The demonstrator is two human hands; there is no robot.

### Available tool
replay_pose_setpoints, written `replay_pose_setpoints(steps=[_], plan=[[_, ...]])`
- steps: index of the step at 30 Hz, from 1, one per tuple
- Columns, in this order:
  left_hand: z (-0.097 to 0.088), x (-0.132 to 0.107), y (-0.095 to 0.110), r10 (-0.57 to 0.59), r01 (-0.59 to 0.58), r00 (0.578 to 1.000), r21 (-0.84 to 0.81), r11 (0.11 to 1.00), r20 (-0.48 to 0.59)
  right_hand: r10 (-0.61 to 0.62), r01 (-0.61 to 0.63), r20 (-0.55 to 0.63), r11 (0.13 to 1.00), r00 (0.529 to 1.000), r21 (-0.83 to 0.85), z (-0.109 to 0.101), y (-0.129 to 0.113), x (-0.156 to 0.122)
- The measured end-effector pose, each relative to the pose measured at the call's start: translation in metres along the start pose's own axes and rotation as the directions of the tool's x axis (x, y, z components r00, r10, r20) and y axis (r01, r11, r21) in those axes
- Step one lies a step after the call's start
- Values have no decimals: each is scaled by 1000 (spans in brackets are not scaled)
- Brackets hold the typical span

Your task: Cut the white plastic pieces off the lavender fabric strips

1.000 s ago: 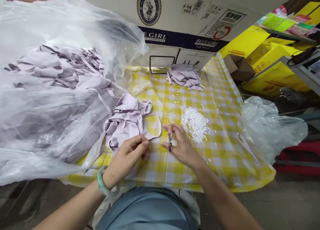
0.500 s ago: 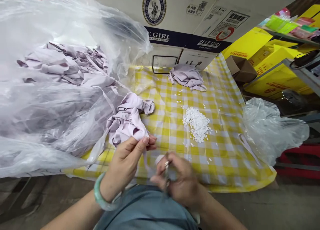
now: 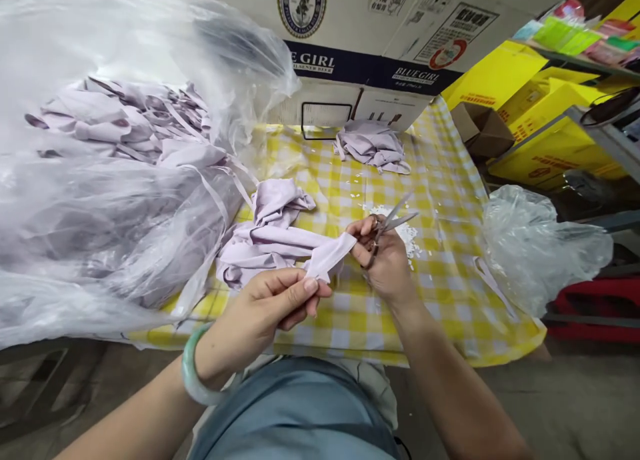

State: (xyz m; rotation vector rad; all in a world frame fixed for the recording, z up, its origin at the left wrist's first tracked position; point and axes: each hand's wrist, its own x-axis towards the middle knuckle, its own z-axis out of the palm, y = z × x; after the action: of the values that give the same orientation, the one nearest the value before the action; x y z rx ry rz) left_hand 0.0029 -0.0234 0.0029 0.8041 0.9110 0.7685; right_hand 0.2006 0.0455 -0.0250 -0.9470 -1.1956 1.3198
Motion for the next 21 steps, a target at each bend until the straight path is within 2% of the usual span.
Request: replay_pose_setpoints(steps=[2,3,4,6,7,8,10,12,14,15,17,18,21], plan=[[2,2,1,84,-83,996,94,992,-8,40,-38,-84,999,996,32,4,8,-9],[5,3,3,164,-158,986,179,971,-22,78,-72,-111,996,991,62,8,13,-15],[8,4,6,269,-249,963,281,927,-33,130,-117,-126,988,984,102,14,19,-22],[14,9,9,472,-411,881,452,792,-25,253,-222,-127,950,959,218,30,33,-38],[17,13,9,526,-455,850,482,749,-14,307,-265,-121,924,944,277,37,40,-47],[20,18,8,535,-468,845,465,752,-15,346,-294,-116,899,931,323,43,45,-55],[24,28,3,457,-420,888,327,846,-42,383,-334,-85,879,920,339,48,48,-68],[26,38,-5,372,-353,925,186,917,-79,358,-341,-50,917,932,205,38,41,-75],[29,45,-13,348,-328,932,172,929,-102,267,-270,-37,958,963,-101,18,27,-77],[30,47,-16,351,-326,931,208,922,-99,203,-204,-34,936,979,-285,6,18,-76],[33,49,-21,365,-328,928,300,896,-77,87,-75,-10,795,996,-601,-15,3,-74],[35,51,-23,383,-342,922,341,875,-59,63,-37,11,708,998,-705,-22,-3,-74],[40,54,-27,441,-399,897,419,816,-5,69,10,55,532,996,-847,-34,-11,-72]])
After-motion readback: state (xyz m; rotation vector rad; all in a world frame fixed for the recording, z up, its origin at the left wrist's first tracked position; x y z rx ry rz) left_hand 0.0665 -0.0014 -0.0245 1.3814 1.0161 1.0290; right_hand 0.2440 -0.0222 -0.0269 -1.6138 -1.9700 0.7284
